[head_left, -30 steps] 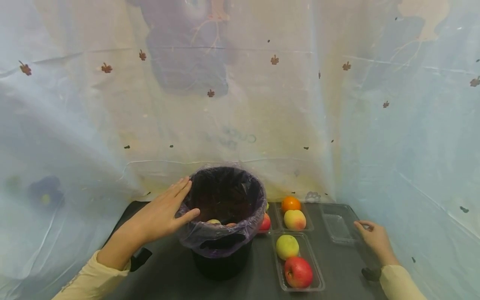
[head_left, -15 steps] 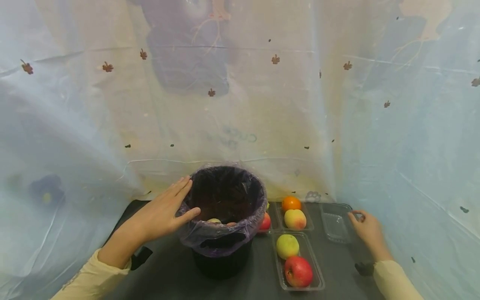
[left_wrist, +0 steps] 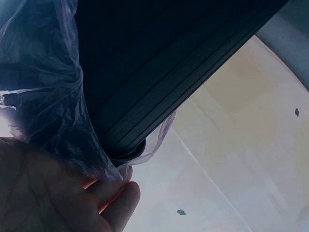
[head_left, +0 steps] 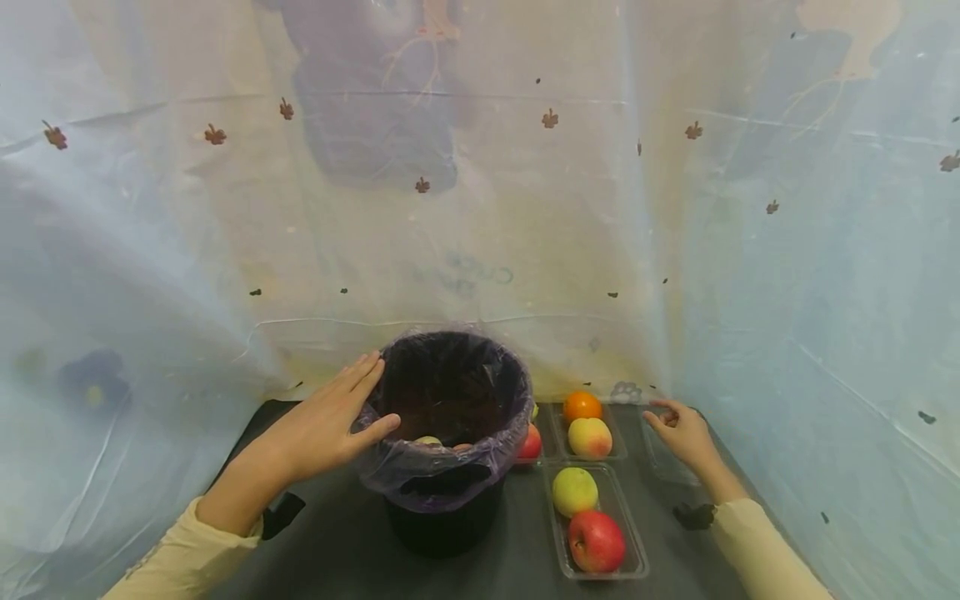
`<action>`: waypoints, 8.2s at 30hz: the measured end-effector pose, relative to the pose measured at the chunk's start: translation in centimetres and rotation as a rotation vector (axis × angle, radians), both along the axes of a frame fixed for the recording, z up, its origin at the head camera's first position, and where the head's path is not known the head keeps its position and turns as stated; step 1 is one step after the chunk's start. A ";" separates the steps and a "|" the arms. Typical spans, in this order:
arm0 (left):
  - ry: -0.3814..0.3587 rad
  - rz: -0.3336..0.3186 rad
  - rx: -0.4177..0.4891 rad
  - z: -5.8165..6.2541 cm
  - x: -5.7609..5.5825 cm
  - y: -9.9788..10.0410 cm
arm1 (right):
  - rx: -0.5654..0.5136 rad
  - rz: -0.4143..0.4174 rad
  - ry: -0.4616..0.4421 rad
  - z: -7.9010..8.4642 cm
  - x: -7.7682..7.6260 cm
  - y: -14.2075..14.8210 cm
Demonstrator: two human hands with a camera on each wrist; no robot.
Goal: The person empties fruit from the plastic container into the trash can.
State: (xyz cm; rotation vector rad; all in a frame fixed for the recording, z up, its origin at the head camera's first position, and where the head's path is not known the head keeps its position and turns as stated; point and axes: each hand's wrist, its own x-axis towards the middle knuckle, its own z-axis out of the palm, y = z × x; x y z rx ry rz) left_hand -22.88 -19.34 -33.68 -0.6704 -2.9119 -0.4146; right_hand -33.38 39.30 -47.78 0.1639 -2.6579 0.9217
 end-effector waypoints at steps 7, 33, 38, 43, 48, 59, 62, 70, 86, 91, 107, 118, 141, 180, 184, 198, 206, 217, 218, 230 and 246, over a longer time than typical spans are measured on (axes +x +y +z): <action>-0.002 -0.005 -0.001 0.1 -0.1 0.1 | -0.006 0.040 -0.044 -0.5 -1.5 -1.8; 0.002 0.002 -0.004 0.0 -0.1 0.3 | 0.089 0.081 -0.183 -2.5 -4.0 -4.4; 0.000 0.001 -0.001 0.1 -0.1 0.3 | 0.076 0.079 -0.192 -2.8 -4.2 -4.3; 0.002 0.004 -0.004 0.0 -0.1 0.2 | 0.047 0.088 -0.205 -3.1 -4.3 -4.2; 0.000 0.004 -0.004 0.1 0.0 0.2 | 0.027 0.106 -0.217 -3.1 -4.3 -4.3; -0.003 0.008 0.005 0.1 0.1 0.1 | -0.002 0.119 -0.277 -2.9 -4.3 -4.5; -0.003 0.009 0.003 0.0 0.1 0.1 | 0.001 0.118 -0.272 -2.7 -4.2 -4.5; -0.002 0.004 0.006 0.0 0.1 0.1 | -0.190 0.140 -0.342 -3.5 -4.0 -3.9; -0.010 -0.003 0.018 0.0 0.0 0.1 | -0.347 0.151 -0.305 -3.5 -3.6 -4.1; -0.006 -0.001 0.009 0.1 0.0 0.1 | -0.338 0.092 -0.264 -3.8 -3.6 -3.9; -0.001 -0.006 0.012 0.2 -0.1 0.0 | -0.502 -0.049 -0.201 -2.9 -2.3 -3.8; -0.010 -0.004 0.013 0.2 0.0 0.0 | -0.612 -0.039 -0.136 -0.7 -1.1 -4.2; -0.006 -0.006 0.022 0.1 0.3 -0.1 | -0.663 0.123 0.053 6.0 0.6 -8.4; -0.003 -0.008 0.029 -0.2 0.2 -0.2 | -0.622 0.252 0.337 16.4 2.2 -14.3; 0.000 -0.008 0.027 -0.2 0.1 -0.2 | -0.576 0.292 0.407 16.8 1.9 -15.3; -0.004 -0.003 0.012 0.2 0.4 0.0 | -0.469 0.337 0.571 19.8 4.2 -19.0; 0.011 -0.009 0.004 0.1 0.4 0.1 | -0.440 0.375 0.647 19.8 4.0 -19.9; 0.020 -0.001 0.000 0.1 0.2 0.0 | -0.463 0.401 0.778 19.7 3.8 -21.3; 0.022 -0.003 0.003 0.0 0.2 0.0 | -0.457 0.397 0.792 19.7 3.7 -21.4; 0.020 0.003 0.003 -0.2 0.1 0.0 | -0.336 0.422 0.928 18.4 1.1 -21.3; 0.023 -0.008 0.013 -0.2 0.1 0.1 | -0.250 0.463 1.036 17.3 0.6 -21.3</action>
